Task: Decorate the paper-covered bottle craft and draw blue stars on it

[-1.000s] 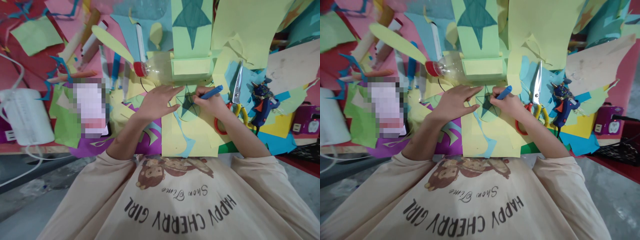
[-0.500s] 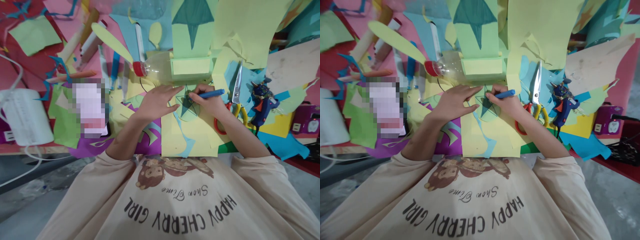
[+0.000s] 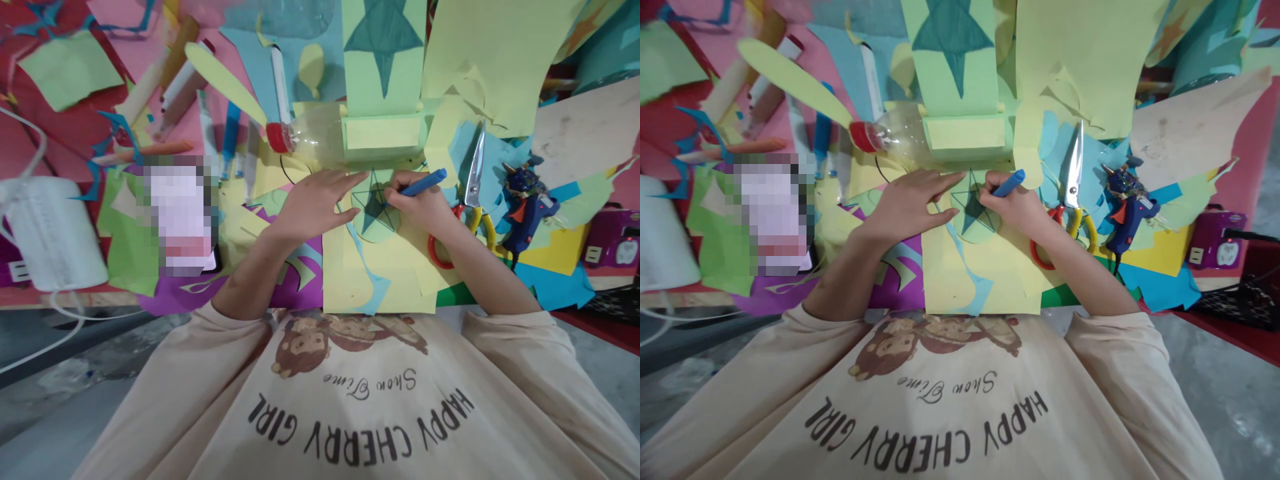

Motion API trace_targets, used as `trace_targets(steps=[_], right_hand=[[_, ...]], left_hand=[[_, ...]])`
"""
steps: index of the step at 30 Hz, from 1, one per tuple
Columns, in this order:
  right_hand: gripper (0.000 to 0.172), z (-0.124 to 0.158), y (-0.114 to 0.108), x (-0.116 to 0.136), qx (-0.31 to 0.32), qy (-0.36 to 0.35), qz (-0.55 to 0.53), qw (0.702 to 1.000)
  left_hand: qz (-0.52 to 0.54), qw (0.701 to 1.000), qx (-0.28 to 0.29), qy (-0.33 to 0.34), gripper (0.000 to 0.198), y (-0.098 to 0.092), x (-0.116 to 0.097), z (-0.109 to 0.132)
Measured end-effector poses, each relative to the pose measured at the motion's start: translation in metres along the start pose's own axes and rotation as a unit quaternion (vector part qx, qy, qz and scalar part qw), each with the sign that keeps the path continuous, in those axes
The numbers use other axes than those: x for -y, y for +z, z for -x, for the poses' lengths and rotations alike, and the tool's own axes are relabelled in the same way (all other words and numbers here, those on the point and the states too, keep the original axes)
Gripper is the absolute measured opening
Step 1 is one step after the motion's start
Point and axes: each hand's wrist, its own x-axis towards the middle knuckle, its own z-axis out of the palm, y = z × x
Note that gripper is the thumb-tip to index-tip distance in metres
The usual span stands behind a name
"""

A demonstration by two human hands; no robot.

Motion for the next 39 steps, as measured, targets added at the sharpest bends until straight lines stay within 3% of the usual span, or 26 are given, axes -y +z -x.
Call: trace_targets(steps=[7, 14, 32, 39], right_hand=[[0.041, -0.003, -0.002, -0.004, 0.007, -0.04, -0.062, 0.997], [0.035, -0.002, 0.0, -0.007, 0.007, -0.064, -0.047, 0.997], [0.038, -0.001, 0.0, 0.002, 0.002, 0.0, 0.008, 1.0], [0.04, 0.003, -0.006, 0.011, 0.013, 0.005, -0.04, 0.999]], left_hand=[[-0.01, 1.0, 0.005, -0.001, 0.064, -0.001, 0.0, -0.001], [-0.008, 1.0, 0.004, 0.001, 0.063, 0.001, 0.001, -0.001], [-0.003, 1.0, 0.009, -0.002, 0.064, -0.001, -0.001, -0.001], [-0.01, 1.0, 0.003, 0.005, 0.064, -0.001, 0.0, 0.0]])
